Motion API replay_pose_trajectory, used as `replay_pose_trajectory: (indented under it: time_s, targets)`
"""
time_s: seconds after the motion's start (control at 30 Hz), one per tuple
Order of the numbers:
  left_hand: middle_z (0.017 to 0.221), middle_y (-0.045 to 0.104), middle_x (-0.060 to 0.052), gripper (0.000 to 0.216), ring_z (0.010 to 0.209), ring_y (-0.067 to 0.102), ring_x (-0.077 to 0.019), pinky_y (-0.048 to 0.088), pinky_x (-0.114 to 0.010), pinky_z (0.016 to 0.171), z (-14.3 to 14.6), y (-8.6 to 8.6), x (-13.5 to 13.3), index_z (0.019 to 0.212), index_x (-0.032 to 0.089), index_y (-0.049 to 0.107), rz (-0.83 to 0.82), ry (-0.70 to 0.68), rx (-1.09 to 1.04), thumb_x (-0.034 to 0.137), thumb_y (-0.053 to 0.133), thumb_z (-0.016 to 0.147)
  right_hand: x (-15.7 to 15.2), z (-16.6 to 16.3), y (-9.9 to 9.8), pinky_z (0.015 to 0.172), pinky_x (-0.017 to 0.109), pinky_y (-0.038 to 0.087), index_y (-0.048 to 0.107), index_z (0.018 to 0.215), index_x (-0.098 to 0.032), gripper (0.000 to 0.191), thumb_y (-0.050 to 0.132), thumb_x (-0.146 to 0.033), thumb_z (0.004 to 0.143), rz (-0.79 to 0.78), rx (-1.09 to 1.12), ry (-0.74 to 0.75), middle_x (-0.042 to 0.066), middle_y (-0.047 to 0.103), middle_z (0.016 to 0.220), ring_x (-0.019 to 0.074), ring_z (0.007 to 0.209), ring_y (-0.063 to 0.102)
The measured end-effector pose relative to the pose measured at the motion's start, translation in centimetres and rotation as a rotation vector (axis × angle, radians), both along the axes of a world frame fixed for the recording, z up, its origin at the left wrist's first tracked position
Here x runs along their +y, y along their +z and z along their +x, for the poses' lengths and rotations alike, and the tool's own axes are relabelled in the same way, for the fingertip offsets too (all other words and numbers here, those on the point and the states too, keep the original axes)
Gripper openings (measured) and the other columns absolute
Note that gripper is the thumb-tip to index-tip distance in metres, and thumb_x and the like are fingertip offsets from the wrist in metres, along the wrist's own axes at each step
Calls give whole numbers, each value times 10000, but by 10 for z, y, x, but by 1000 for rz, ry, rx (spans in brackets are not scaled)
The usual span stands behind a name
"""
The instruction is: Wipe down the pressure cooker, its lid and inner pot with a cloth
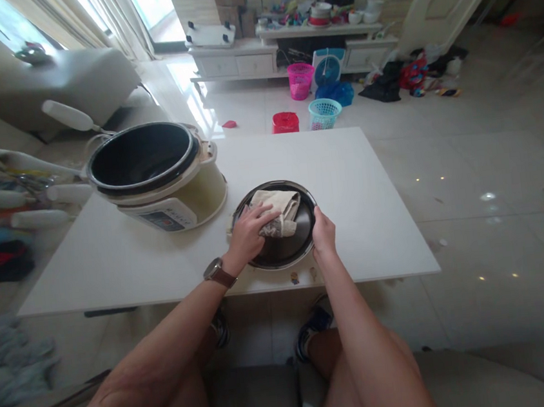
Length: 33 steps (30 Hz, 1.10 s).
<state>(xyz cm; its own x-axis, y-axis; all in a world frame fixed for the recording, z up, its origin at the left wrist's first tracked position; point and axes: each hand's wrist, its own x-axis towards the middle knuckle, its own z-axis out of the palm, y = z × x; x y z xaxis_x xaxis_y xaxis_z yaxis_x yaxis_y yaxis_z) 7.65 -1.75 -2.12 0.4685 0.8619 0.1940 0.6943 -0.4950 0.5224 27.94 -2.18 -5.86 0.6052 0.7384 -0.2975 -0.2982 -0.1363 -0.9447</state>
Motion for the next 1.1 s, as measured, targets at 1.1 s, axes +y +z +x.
replay_pose_trajectory:
  time_s: [1.1]
  targets:
    - [1371, 764, -79, 672, 1425, 623, -285, 500, -409, 1192, -11, 4, -7, 1340, 256, 773, -242, -108, 106, -1, 508, 779, 2, 4, -11, 732, 293, 626, 784, 947, -155, 396, 722, -539, 872, -49, 32, -39, 39, 812, 888, 201, 850, 755]
